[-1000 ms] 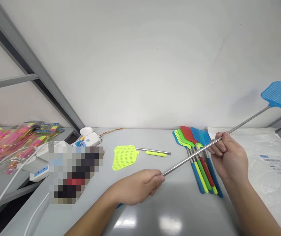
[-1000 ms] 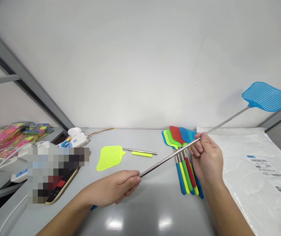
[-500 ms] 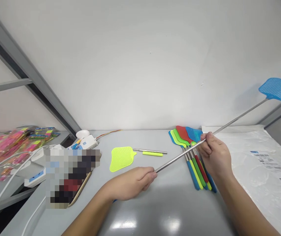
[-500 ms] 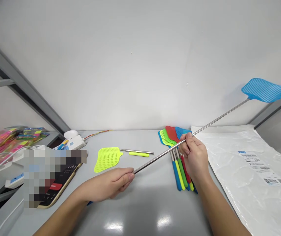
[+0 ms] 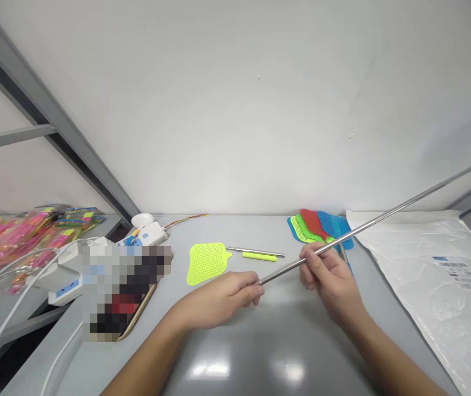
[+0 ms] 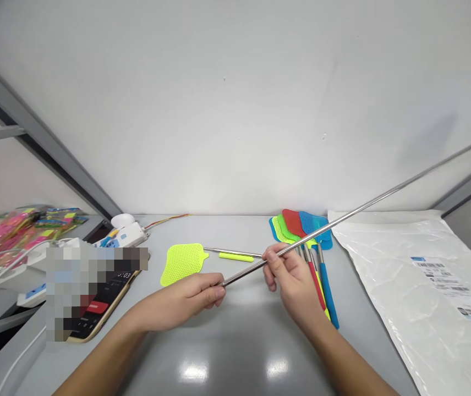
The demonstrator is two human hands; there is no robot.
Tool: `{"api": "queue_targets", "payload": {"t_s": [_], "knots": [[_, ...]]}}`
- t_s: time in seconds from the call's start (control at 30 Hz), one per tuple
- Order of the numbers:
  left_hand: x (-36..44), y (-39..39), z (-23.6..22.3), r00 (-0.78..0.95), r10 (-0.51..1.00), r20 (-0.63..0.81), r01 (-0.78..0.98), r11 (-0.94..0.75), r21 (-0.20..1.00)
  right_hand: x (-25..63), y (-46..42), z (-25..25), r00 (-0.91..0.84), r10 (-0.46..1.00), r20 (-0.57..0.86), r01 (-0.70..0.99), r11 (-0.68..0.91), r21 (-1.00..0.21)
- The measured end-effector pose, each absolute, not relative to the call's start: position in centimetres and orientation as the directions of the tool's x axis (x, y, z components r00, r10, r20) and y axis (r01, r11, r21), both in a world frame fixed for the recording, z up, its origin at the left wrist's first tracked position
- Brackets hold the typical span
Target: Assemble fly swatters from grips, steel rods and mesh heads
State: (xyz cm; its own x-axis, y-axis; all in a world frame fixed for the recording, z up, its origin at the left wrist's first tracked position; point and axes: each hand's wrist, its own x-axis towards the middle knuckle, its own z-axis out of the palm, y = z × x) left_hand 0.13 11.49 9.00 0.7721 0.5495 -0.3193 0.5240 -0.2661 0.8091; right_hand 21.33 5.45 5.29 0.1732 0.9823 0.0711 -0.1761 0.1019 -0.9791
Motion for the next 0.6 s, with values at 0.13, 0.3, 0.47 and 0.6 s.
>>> {"api": "queue_targets", "payload": {"t_s": [0.13,0.3,0.47,0.6], "knots": [[0.2,11.6,9.0,0.783,0.558,-0.276,0.511,-0.323,0.796,22.9,5.8,5.5,0.307,0.945,0.116,-0.188,0.179,-0.966],[0.2,11.7,8.9,0.797,0.526,-0.295,0.505,-0.314,0.804,24.1,5.7,6.1,0.401,0.906,0.14,-0.201,0.235,-0.951],[-0.5,11.9,9.3,0.779,0.537,-0.324,0.533,-0.295,0.793,24.6,5.5,6.6,0.426,0.891,0.159,-0.205,0.267,-0.942],[-1.5,12.6,9.8,0.746,0.587,-0.314,0.568,-0.315,0.76,25.6,5.9,7.1,0.505,0.85,0.152,-0.234,0.304,-0.923]]}}
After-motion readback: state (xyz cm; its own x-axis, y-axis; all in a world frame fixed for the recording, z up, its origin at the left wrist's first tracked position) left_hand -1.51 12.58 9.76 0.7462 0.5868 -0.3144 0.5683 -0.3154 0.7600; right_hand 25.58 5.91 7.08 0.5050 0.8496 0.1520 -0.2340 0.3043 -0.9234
